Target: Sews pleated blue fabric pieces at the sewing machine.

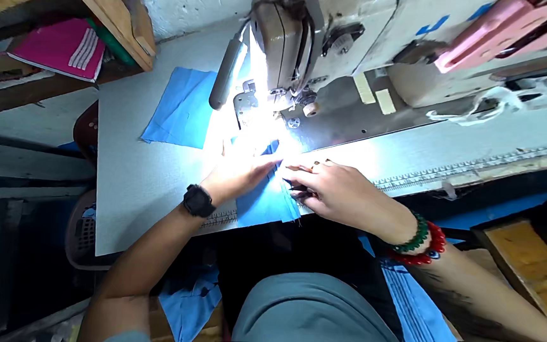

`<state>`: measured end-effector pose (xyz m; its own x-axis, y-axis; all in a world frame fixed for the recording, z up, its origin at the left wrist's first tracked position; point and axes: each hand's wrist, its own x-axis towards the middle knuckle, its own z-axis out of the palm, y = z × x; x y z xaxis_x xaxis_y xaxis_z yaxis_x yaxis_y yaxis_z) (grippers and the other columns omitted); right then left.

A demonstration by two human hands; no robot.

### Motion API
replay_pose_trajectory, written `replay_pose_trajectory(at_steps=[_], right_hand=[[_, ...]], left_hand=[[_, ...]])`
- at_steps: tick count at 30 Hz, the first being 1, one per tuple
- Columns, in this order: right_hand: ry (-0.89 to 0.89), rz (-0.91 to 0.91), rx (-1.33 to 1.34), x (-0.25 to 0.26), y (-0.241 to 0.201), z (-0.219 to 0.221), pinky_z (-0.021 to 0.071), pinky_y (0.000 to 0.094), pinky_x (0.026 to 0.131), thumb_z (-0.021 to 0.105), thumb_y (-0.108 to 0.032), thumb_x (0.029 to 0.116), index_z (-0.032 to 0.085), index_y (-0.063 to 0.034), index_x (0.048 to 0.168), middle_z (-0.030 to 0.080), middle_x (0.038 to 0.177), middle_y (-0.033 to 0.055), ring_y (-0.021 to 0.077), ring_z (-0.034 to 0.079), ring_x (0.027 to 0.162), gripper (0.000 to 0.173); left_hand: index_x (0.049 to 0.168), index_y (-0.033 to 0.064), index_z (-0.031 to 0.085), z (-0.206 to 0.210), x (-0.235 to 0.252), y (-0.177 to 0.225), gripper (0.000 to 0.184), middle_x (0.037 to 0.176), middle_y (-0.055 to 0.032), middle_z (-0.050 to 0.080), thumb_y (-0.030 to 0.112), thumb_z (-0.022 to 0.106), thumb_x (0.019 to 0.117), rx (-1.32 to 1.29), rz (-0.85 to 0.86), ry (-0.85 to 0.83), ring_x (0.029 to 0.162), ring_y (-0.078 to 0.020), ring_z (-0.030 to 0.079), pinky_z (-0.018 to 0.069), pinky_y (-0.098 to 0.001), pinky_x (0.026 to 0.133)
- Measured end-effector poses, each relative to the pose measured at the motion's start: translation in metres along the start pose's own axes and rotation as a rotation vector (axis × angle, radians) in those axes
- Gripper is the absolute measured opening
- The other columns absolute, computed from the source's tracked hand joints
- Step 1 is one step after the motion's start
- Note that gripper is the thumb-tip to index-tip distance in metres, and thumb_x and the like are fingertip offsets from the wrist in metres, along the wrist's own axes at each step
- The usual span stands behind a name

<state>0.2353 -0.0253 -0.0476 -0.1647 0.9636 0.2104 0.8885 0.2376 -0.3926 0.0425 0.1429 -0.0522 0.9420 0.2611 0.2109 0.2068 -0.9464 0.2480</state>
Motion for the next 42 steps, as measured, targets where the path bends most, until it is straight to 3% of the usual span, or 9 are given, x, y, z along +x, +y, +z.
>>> replay_pose_trajectory(at_steps=[1,5,9,13,20,24,29,36,42], right_hand=[[0.027,0.017,0.058,-0.009,-0.001,0.002,0.0575,0.0480,0.079,0.065,-0.017,0.0849,0.074,-0.0156,0.121,0.070,0.124,0.0056,0.0256,0.070,0.102,0.037],[0.138,0.073,0.184,-0.051,-0.007,0.018,0.0589,0.0456,0.077,0.061,-0.010,0.0825,0.075,-0.0183,0.121,0.073,0.116,0.0030,0.0235,0.070,0.100,0.042],[0.212,0.038,0.176,-0.070,-0.014,0.033,0.0551,0.0416,0.076,0.057,-0.010,0.0849,0.074,-0.0255,0.125,0.073,0.121,-0.0011,0.0231,0.067,0.102,0.047],[0.202,-0.001,0.122,-0.073,-0.017,0.036,0.0536,0.0436,0.069,0.059,-0.009,0.0842,0.075,-0.0273,0.126,0.072,0.123,0.0020,0.0277,0.067,0.098,0.048],[0.176,-0.032,0.049,-0.070,-0.018,0.035,0.0529,0.0441,0.065,0.059,-0.012,0.0885,0.074,-0.0283,0.126,0.070,0.122,0.0064,0.0306,0.066,0.096,0.044],[0.184,-0.027,0.036,-0.071,-0.017,0.034,0.0524,0.0443,0.065,0.059,-0.012,0.0886,0.075,-0.0274,0.123,0.070,0.122,0.0068,0.0310,0.065,0.095,0.041],[0.237,-0.014,0.078,-0.078,-0.013,0.036,0.0544,0.0421,0.075,0.057,-0.010,0.0878,0.074,-0.0251,0.127,0.071,0.126,0.0011,0.0253,0.066,0.103,0.045],[0.225,-0.046,0.027,-0.079,-0.013,0.039,0.0513,0.0420,0.068,0.055,-0.012,0.0915,0.073,-0.0298,0.129,0.070,0.126,0.0033,0.0274,0.065,0.098,0.045],[0.177,-0.048,-0.034,-0.074,-0.019,0.034,0.0525,0.0432,0.064,0.056,-0.009,0.0910,0.074,-0.0252,0.125,0.070,0.123,0.0074,0.0311,0.066,0.098,0.042]], left_hand=[[0.125,0.0309,0.074,0.001,-0.009,0.011,0.029,0.138,-0.0041,0.063,0.029,0.059,0.0999,-0.038,0.056,0.000,0.132,-0.0287,0.055,0.0368,-0.0715,0.102],[0.123,0.0264,0.074,0.009,-0.048,0.048,0.029,0.136,-0.0004,0.067,0.033,0.055,0.1027,-0.106,0.125,-0.015,0.135,-0.0206,0.055,0.0313,-0.0595,0.116],[0.129,0.0275,0.071,0.013,-0.063,0.061,0.033,0.140,-0.0007,0.064,0.039,0.054,0.1036,-0.076,0.074,0.001,0.139,-0.0208,0.051,0.0283,-0.0590,0.116],[0.126,0.0272,0.073,0.017,-0.064,0.063,0.033,0.137,-0.0023,0.066,0.042,0.059,0.1008,-0.029,0.091,0.057,0.138,-0.0223,0.052,0.0274,-0.0611,0.116],[0.095,0.0162,0.075,0.022,-0.066,0.074,0.016,0.110,-0.0005,0.075,0.021,0.060,0.0991,-0.026,0.145,0.237,0.118,-0.0163,0.065,0.0359,-0.0503,0.113],[0.091,0.0111,0.074,0.017,-0.066,0.071,0.018,0.128,-0.0036,0.071,0.017,0.059,0.0996,-0.033,0.206,0.180,0.130,-0.0196,0.059,0.0345,-0.0478,0.117],[0.090,0.0098,0.071,0.019,-0.066,0.068,0.019,0.121,-0.0038,0.074,0.016,0.056,0.1003,-0.057,0.232,0.135,0.126,-0.0196,0.063,0.0403,-0.0459,0.114],[0.090,0.0105,0.073,0.023,-0.067,0.067,0.019,0.121,-0.0032,0.074,0.015,0.057,0.0991,-0.061,0.221,0.154,0.127,-0.0190,0.062,0.0382,-0.0467,0.115],[0.090,0.0108,0.073,0.025,-0.070,0.066,0.015,0.117,-0.0042,0.074,0.015,0.061,0.0981,-0.049,0.252,0.235,0.125,-0.0194,0.062,0.0347,-0.0465,0.117]])
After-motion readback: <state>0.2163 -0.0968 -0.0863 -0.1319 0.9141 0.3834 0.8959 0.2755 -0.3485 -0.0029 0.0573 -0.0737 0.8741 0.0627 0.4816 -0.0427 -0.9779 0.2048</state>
